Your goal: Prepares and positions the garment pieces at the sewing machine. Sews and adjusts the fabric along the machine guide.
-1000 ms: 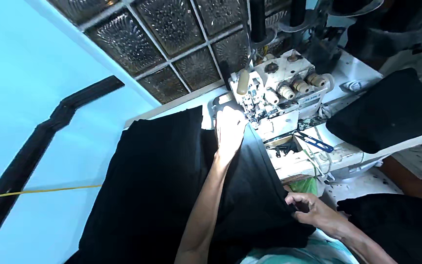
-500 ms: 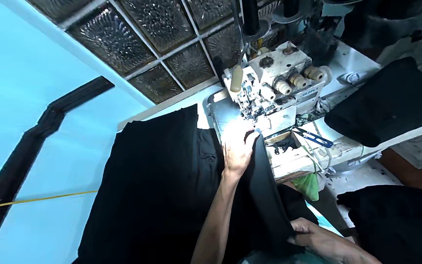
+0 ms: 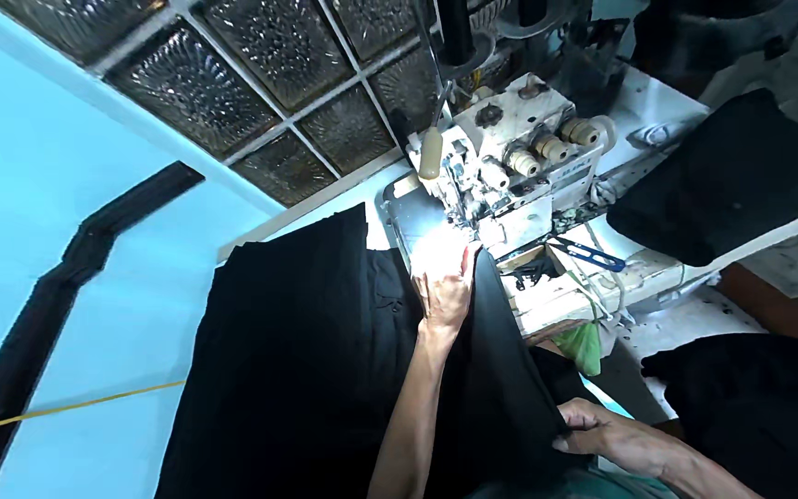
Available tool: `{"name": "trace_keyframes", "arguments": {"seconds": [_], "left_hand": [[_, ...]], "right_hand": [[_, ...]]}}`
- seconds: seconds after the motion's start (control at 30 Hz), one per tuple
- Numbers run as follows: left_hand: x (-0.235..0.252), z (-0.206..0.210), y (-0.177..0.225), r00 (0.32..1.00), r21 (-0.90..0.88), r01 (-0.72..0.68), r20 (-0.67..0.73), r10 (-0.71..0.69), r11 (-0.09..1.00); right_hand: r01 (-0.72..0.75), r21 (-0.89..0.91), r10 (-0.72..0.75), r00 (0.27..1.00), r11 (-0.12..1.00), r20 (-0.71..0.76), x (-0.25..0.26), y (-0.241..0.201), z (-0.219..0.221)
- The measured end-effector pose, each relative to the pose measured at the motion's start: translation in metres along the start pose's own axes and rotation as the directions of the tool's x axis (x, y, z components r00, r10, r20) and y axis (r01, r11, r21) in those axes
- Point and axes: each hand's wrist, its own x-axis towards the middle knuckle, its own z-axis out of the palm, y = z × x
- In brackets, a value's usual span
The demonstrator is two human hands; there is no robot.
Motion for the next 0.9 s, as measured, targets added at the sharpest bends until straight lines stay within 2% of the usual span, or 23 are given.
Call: {"name": "trace_keyframes", "arguments": {"seconds": [0.1, 0.17, 0.4, 0.5, 0.63, 0.7, 0.8, 0.9], "left_hand": [[-0.006, -0.007, 0.008, 0.998, 0.023, -0.008, 0.059, 0.007, 1.000], [-0.011, -0.011, 0.013, 0.995, -0.006, 0.002, 0.096, -0.001, 1.000], [-0.008, -0.020, 0.016, 0.975, 0.037, 0.011, 0.221, -0.019, 0.999], [-0.013, -0.020, 0.015, 0.975, 0.028, 0.010, 0.221, -0.016, 1.000], [-0.019, -0.020, 0.011, 0.977, -0.023, 0.021, 0.213, -0.015, 1.000], [-0.019, -0.019, 0.009, 0.977, -0.042, 0.024, 0.213, -0.015, 0.999], [-0.019, -0.022, 0.008, 0.969, -0.067, 0.036, 0.247, -0.018, 0.997], [-0.025, -0.039, 0.009, 0.953, -0.186, 0.121, 0.296, -0.062, 0.975]], "right_hand": [[0.000, 0.066, 0.002, 1.000, 0.998, -0.028, -0.001, -0.001, -0.001], [-0.003, 0.050, 0.006, 0.999, 0.999, -0.052, 0.003, -0.004, -0.003], [0.038, -0.105, -0.044, 0.997, 0.994, -0.056, 0.021, -0.022, -0.014], [-0.005, -0.236, -0.007, 0.999, 0.972, -0.050, 0.021, -0.015, -0.016], [-0.053, -0.388, 0.040, 0.998, 0.920, -0.043, 0.010, 0.006, -0.013], [-0.100, -0.519, 0.078, 0.995, 0.849, -0.064, 0.005, 0.013, -0.010], [-0.221, -0.656, 0.134, 0.974, 0.721, -0.182, -0.002, 0.019, -0.003], [-0.178, -0.663, -0.019, 0.960, 0.727, -0.279, -0.017, 0.028, 0.001]]}}
